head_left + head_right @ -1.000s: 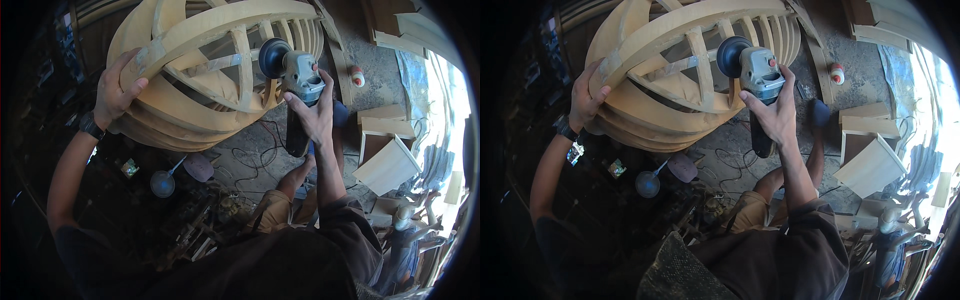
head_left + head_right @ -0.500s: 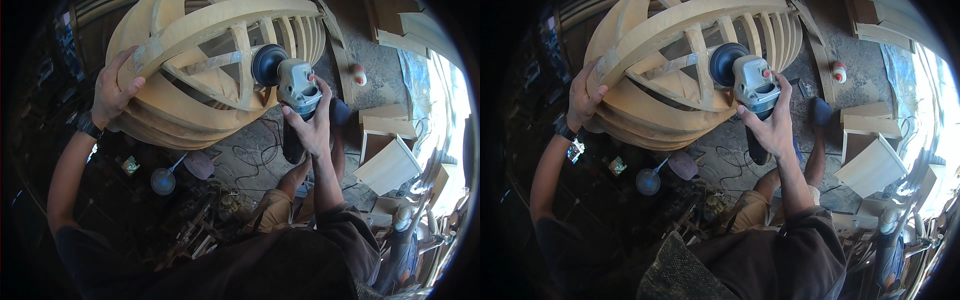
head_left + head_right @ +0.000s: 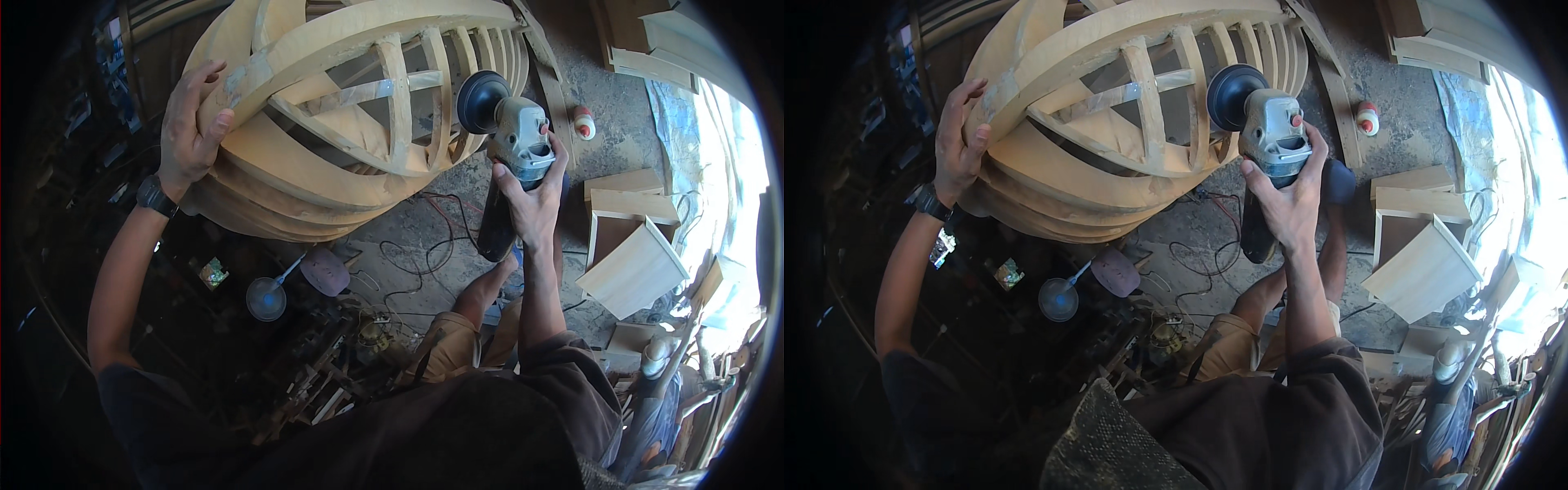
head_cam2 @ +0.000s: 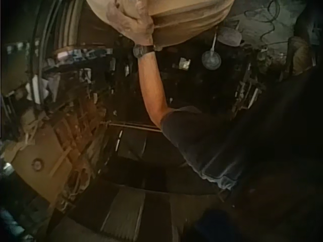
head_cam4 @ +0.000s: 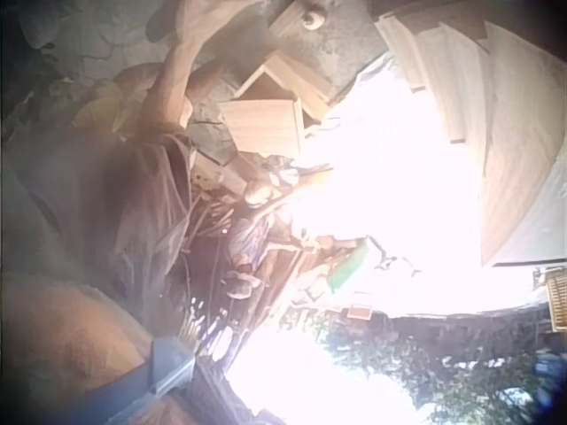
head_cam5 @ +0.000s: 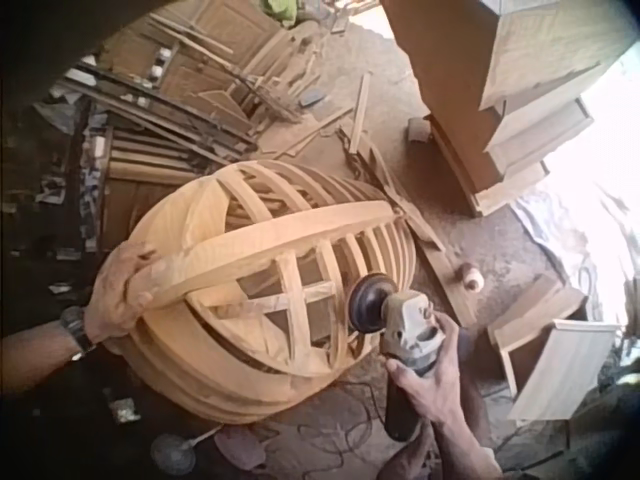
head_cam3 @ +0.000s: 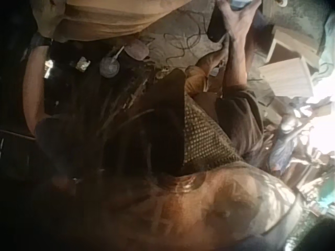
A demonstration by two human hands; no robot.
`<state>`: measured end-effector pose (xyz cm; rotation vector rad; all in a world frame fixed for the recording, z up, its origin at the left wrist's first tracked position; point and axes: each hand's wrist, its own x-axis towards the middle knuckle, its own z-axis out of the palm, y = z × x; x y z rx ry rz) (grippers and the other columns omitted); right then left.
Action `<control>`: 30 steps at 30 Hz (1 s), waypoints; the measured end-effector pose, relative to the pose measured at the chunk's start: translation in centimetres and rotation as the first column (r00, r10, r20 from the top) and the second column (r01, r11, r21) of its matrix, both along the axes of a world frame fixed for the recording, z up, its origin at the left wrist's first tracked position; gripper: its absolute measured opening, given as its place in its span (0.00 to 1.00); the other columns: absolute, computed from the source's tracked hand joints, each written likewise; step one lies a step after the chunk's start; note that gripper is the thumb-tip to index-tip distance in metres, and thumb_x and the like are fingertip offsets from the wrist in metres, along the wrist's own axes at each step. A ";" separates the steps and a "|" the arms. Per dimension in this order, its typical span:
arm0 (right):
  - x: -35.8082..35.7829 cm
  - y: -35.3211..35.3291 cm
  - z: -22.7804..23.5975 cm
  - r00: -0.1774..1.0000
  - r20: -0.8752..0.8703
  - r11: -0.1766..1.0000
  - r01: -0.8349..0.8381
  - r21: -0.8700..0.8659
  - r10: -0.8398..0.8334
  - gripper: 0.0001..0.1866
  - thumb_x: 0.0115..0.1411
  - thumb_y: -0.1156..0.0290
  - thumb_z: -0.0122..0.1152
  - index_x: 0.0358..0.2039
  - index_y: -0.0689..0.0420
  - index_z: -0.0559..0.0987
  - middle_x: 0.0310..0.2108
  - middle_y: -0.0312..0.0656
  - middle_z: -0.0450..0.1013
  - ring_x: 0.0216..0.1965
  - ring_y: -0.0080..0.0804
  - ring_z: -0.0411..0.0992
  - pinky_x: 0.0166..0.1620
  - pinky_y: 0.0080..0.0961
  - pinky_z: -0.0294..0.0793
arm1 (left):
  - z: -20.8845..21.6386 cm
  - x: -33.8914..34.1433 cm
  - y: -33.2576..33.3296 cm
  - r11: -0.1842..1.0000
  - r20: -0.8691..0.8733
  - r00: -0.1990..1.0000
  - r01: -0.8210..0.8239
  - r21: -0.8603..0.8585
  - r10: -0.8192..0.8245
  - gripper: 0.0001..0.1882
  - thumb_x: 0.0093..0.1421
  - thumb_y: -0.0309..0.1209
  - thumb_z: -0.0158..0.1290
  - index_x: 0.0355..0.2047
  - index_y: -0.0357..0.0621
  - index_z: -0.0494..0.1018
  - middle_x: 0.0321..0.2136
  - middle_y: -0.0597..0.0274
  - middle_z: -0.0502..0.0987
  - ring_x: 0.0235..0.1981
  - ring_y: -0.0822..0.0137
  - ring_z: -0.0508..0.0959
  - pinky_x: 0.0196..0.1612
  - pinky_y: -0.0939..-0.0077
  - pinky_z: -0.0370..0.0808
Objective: The person uses a nail gun and an angle grinder to assemble and sand a curved wooden lattice structure, then measures and fits wooden slats into the frame using a ruler.
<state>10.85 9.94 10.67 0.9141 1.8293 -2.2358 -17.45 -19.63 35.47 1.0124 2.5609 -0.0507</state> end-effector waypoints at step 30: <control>6.0 3.2 0.2 0.996 0.079 0.999 0.049 -0.021 -0.047 0.49 0.53 0.63 0.77 0.68 0.63 0.57 0.58 0.53 0.64 0.59 0.40 0.66 0.64 0.37 0.65 | -15.6 17.7 12.9 0.984 -0.150 0.976 -0.168 -0.055 0.158 0.46 0.62 0.56 0.55 0.67 0.30 0.62 0.71 0.46 0.50 0.72 0.35 0.43 0.65 0.31 0.45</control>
